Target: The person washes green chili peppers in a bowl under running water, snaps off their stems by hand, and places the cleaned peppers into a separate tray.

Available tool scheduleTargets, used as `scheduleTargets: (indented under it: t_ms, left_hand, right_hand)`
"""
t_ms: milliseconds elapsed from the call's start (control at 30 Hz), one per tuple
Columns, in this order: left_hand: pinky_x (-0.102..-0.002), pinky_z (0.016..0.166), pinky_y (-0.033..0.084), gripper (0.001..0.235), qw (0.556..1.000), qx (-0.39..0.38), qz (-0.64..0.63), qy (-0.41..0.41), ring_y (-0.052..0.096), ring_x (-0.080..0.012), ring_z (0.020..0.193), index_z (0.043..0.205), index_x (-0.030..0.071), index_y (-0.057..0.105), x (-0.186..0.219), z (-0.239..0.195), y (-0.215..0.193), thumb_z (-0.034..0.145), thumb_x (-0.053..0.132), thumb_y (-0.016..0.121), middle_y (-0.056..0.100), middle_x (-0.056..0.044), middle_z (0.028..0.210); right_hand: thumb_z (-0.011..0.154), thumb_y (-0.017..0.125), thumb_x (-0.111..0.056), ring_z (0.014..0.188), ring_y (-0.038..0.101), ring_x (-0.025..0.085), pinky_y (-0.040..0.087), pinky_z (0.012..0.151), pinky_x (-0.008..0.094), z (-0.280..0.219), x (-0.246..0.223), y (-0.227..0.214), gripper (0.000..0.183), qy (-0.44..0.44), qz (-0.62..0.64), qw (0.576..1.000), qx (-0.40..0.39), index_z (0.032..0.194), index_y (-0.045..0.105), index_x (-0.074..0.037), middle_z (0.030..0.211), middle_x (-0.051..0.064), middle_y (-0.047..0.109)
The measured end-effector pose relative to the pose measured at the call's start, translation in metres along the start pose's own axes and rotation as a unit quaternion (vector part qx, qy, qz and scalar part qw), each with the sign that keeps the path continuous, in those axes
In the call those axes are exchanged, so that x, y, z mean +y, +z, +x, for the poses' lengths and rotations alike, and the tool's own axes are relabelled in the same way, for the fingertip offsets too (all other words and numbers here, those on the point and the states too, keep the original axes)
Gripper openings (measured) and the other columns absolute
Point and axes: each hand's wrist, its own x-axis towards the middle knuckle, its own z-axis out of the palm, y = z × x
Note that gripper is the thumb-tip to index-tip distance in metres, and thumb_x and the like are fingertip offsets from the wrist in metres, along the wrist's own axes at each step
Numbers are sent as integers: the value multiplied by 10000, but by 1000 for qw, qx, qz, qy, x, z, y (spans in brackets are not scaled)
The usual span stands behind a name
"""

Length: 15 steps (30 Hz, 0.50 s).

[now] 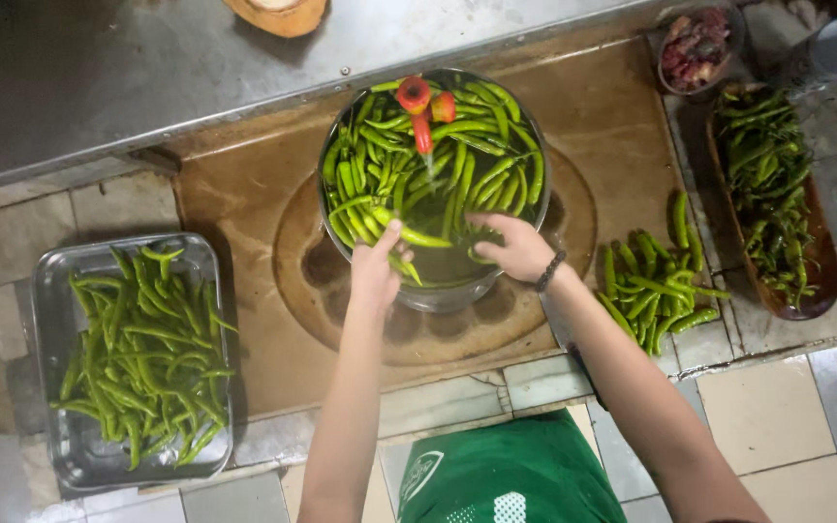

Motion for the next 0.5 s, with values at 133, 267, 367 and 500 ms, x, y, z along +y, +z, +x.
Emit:
scheduleTargets:
  t_ms: [133, 267, 367, 500]
  left_hand:
    - [-299, 615, 476, 246, 1000, -2, -27, 2, 554, -120, 749, 1162, 95, 612, 2, -21, -11, 942, 80, 721, 613, 7, 926]
    - [-294, 592, 471, 301, 999, -10, -25, 38, 549, -112, 737, 1246, 78, 625, 8, -50, -13, 960, 86, 718, 629, -2, 932]
    - [-297, 593, 486, 320, 998, 34, 29, 34, 592, -121, 751, 1246, 72, 627, -4, -70, -3, 935, 70, 703, 710, -53, 1019]
    - [-309, 562, 490, 302, 999, 20, 30, 27, 545, -122, 663, 1211, 89, 663, -39, -84, 22, 914, 63, 711, 734, -55, 1042]
  right_hand:
    - [937, 665, -111, 967, 683, 184, 561, 853, 339, -22, -2, 14, 330, 274, 362, 888, 73, 1239, 653, 21, 1064, 76, 717]
    - [970, 656, -162, 997, 695, 227, 556, 882, 354, -76, 6, 0, 276, 216, 155, 954, 140, 1194, 679, -2, 1097, 108, 734]
    - [917, 706, -245, 1034, 695, 375, 563, 906, 439, -153, 14, -4, 295, 271, -172, 938, 133, 1143, 709, -55, 1101, 179, 725]
    - [706, 818, -282, 953, 642, 485, 542, 814, 539, -257, 43, 5, 775, 410, -324, 852, -31, 1379, 497, -69, 1233, 336, 565]
